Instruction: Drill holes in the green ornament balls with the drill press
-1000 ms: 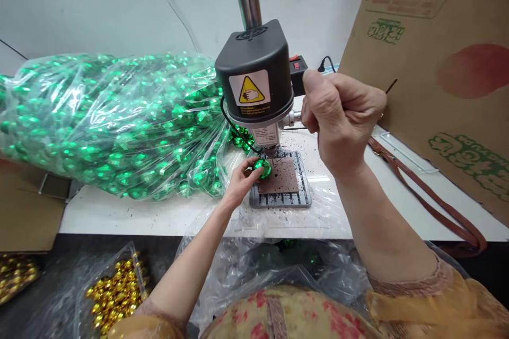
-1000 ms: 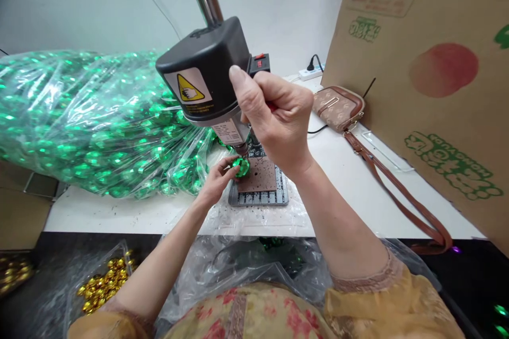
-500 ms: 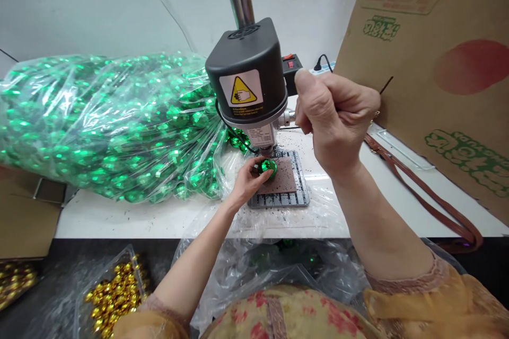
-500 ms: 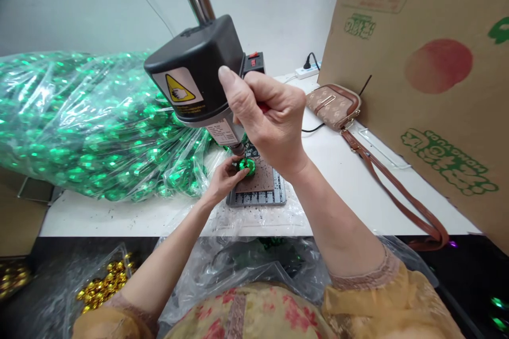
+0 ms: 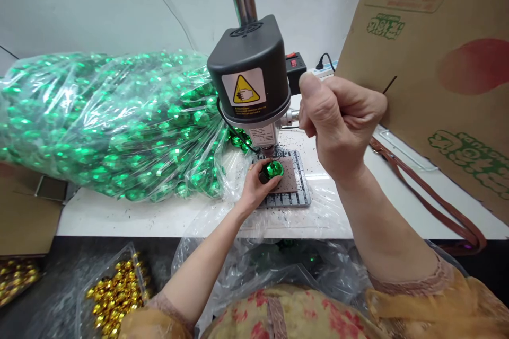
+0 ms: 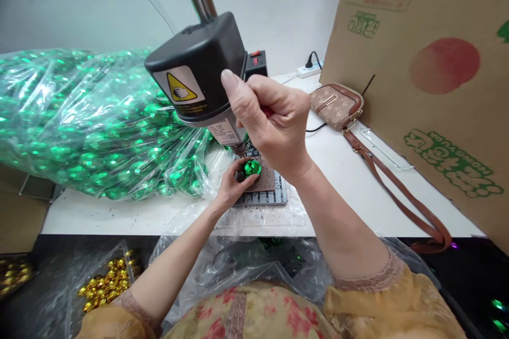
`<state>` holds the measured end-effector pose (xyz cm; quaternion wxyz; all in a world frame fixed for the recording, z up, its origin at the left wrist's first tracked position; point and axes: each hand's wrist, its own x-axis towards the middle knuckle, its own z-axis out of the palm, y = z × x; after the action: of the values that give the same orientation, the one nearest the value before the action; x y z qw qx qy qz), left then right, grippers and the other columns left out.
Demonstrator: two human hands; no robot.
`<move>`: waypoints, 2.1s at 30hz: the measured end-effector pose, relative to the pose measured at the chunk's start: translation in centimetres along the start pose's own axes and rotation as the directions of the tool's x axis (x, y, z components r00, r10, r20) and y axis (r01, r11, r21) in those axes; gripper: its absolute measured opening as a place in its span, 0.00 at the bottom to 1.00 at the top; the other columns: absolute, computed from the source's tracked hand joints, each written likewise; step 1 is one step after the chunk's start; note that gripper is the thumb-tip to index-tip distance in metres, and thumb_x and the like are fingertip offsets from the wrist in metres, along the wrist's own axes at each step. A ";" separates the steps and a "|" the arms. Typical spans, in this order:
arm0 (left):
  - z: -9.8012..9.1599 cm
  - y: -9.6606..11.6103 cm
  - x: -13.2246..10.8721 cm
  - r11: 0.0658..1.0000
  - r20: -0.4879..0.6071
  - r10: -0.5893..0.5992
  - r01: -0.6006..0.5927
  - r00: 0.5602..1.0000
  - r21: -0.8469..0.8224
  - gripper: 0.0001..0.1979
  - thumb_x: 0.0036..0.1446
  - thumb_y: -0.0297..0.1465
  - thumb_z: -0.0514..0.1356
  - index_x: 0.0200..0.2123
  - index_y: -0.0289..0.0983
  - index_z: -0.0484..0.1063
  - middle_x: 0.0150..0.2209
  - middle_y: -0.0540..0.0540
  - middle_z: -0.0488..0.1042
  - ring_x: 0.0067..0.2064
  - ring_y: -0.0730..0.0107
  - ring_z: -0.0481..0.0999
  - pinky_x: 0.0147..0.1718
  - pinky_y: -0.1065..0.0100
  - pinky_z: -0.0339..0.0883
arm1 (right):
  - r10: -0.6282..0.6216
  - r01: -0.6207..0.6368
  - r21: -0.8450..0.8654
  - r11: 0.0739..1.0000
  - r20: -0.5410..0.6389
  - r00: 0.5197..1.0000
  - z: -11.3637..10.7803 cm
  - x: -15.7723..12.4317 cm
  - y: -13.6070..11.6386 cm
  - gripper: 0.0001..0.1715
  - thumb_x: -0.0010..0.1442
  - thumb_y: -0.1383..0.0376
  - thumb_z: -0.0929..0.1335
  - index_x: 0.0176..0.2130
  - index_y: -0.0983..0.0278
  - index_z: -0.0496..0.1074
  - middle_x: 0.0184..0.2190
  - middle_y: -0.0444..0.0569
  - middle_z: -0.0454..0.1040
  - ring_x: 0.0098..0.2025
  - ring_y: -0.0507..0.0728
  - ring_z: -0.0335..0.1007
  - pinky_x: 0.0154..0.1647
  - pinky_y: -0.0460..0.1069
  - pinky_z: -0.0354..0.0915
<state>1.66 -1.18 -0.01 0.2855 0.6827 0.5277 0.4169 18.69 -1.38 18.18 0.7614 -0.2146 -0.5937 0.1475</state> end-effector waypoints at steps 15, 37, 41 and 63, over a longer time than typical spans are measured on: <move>0.2 -0.2 -0.1 0.999 -0.014 0.035 -0.035 0.999 -0.011 0.23 0.56 0.36 0.71 0.54 0.40 0.74 0.49 0.41 0.79 0.52 0.54 0.77 0.53 0.54 0.69 | -0.157 0.157 0.025 0.987 0.007 0.988 -0.5 -2.7 1.6 0.29 0.67 0.67 0.67 0.17 0.64 0.57 0.14 0.37 0.54 0.17 0.44 0.53 0.19 0.48 0.48; 0.4 -0.5 -0.2 0.999 -0.051 0.053 -0.053 0.997 -0.003 0.23 0.54 0.38 0.72 0.52 0.41 0.74 0.48 0.42 0.79 0.50 0.56 0.77 0.50 0.57 0.70 | -0.289 0.289 0.027 0.957 0.008 0.957 -0.9 -4.0 2.7 0.25 0.61 0.76 0.67 0.18 0.62 0.55 0.15 0.36 0.50 0.16 0.45 0.53 0.18 0.47 0.51; 0.5 -0.6 -0.3 0.998 -0.054 0.055 -0.056 0.997 -0.012 0.24 0.54 0.39 0.72 0.53 0.41 0.75 0.49 0.42 0.80 0.51 0.56 0.77 0.51 0.56 0.70 | -0.337 0.337 0.036 0.941 0.003 0.941 -0.9 -4.0 3.0 0.26 0.59 0.76 0.67 0.18 0.62 0.53 0.15 0.37 0.49 0.16 0.46 0.51 0.17 0.48 0.50; -1.4 4.1 -6.5 0.999 -0.102 -0.006 0.001 0.995 -0.053 0.18 0.56 0.41 0.69 0.44 0.41 0.70 0.39 0.46 0.78 0.38 0.66 0.77 0.37 0.66 0.71 | 0.059 -0.059 -0.005 0.998 -0.019 0.998 0.7 1.7 0.3 0.28 0.64 0.63 0.70 0.16 0.62 0.60 0.12 0.37 0.58 0.15 0.44 0.48 0.20 0.48 0.53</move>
<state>1.82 -8.61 2.28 0.2770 0.6519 0.5315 0.4646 18.41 -0.24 19.62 0.7617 -0.2353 -0.5803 0.1661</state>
